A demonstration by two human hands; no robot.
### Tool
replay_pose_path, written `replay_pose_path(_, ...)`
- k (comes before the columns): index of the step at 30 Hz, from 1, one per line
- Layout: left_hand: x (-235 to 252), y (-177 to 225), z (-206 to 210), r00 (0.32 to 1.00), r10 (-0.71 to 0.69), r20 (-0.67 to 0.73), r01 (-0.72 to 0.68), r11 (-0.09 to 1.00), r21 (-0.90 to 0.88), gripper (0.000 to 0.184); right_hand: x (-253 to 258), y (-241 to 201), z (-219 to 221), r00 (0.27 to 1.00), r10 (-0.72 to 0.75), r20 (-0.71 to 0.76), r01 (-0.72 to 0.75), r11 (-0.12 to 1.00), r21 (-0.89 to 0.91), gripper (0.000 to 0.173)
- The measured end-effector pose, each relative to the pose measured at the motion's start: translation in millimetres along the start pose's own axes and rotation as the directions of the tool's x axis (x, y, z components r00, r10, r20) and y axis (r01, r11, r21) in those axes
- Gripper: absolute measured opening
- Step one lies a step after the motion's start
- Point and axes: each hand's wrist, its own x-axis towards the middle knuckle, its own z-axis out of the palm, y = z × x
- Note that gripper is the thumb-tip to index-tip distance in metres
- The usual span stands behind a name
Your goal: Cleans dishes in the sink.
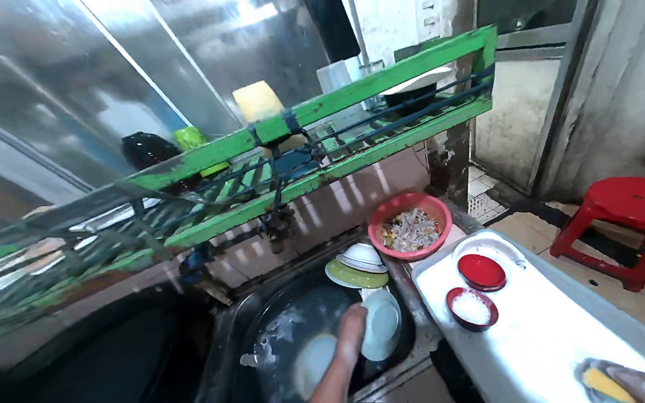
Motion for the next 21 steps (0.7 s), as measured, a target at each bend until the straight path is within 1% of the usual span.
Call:
replay_pose_path(2,-25.3,32.9,-30.4,0.998,0.006,-0.059,-0.021,0.966,-0.259,0.026,-1.5,1.1,-3.0,1.0,0.005,0.005,-0.006,0.998,0.065,0.052)
replay_pose_path(3,-41.8,52.1,-45.2,0.998,-0.004,-0.058,-0.021,0.907,-0.421,0.025,-1.6,4.5,-3.7,1.0,-0.022,-0.014,0.024,0.994,0.106,0.055)
replay_pose_path(4,-58.5,69.3,-59.3,1.0,-0.002,-0.014,-0.006,0.811,-0.584,0.025,-1.6,7.4,-4.8,0.998,-0.047,-0.046,0.054,0.985,0.162,0.057)
replay_pose_path(5,-74.5,83.5,-70.4,0.998,0.015,0.058,0.031,0.702,-0.711,0.026,-1.4,8.4,-7.0,0.996,-0.055,-0.076,0.071,0.969,0.237,0.06)
replay_pose_path(6,-88.2,94.5,-75.3,0.991,0.037,0.132,0.082,0.611,-0.788,0.026,-1.2,6.6,-11.5,0.993,-0.054,-0.104,0.085,0.943,0.321,0.062)
replay_pose_path(7,-99.4,102.7,-72.2,0.979,0.055,0.199,0.136,0.555,-0.821,0.025,-0.5,2.6,-18.5,0.99,-0.054,-0.133,0.102,0.913,0.395,0.064)
replay_pose_path(8,-108.5,109.7,-61.9,0.964,0.077,0.255,0.178,0.527,-0.831,0.025,1.6,-3.0,-26.6,0.984,-0.05,-0.173,0.127,0.876,0.465,0.067)
replay_pose_path(9,-117.2,118.5,-46.5,0.948,0.097,0.302,0.21,0.521,-0.827,0.027,6.4,-9.4,-34.0,0.972,-0.046,-0.232,0.165,0.832,0.529,0.07)
replay_pose_path(11,-138.7,144.9,-8.4,0.931,0.116,0.346,0.232,0.543,-0.807,0.032,22.4,-26.0,-47.4,0.931,-0.014,-0.365,0.254,0.742,0.62,0.073)
replay_pose_path(12,-150.6,157.9,11.0,0.918,0.142,0.371,0.229,0.573,-0.787,0.037,31.3,-36.1,-52.2,0.904,0.017,-0.426,0.295,0.696,0.654,0.072)
replay_pose_path(14,-173.5,178.8,49.8,0.905,0.167,0.391,0.183,0.676,-0.714,0.052,48.3,-57.7,-56.1,0.872,0.088,-0.482,0.334,0.613,0.716,0.071)
replay_pose_path(15,-180.7,185.7,67.1,0.902,0.168,0.398,0.163,0.721,-0.673,0.059,51.3,-70.3,-53.0,0.845,0.105,-0.525,0.372,0.591,0.716,0.068)
replay_pose_path(16,-183.5,189.5,81.4,0.898,0.174,0.404,0.142,0.754,-0.641,0.064,48.4,-84.3,-46.9,0.803,0.089,-0.59,0.441,0.577,0.687,0.063)
replay_pose_path(17,-183.7,191.2,92.3,0.901,0.183,0.394,0.114,0.776,-0.621,0.061,41.9,-97.9,-39.6,0.758,0.04,-0.651,0.519,0.568,0.639,0.06)
replay_pose_path(18,-184.4,192.1,99.1,0.911,0.186,0.368,0.077,0.799,-0.596,0.051,35.1,-107.9,-33.0,0.731,-0.021,-0.682,0.58,0.546,0.605,0.061)
replay_pose_path(19,-186.4,192.4,102.7,0.926,0.185,0.33,0.037,0.825,-0.564,0.035,33.0,-112.3,-28.5,0.709,-0.059,-0.703,0.615,0.538,0.576,0.064)
replay_pose_path(20,-190.2,192.7,104.6,0.939,0.178,0.295,0.003,0.852,-0.523,0.036,36.2,-110.0,-30.0,0.722,-0.061,-0.689,0.605,0.54,0.586,0.065)
replay_pose_path(21,-195.3,192.5,103.3,0.936,0.175,0.306,-0.005,0.874,-0.485,0.052,44.9,-103.1,-36.2,0.753,-0.023,-0.658,0.551,0.57,0.609,0.063)
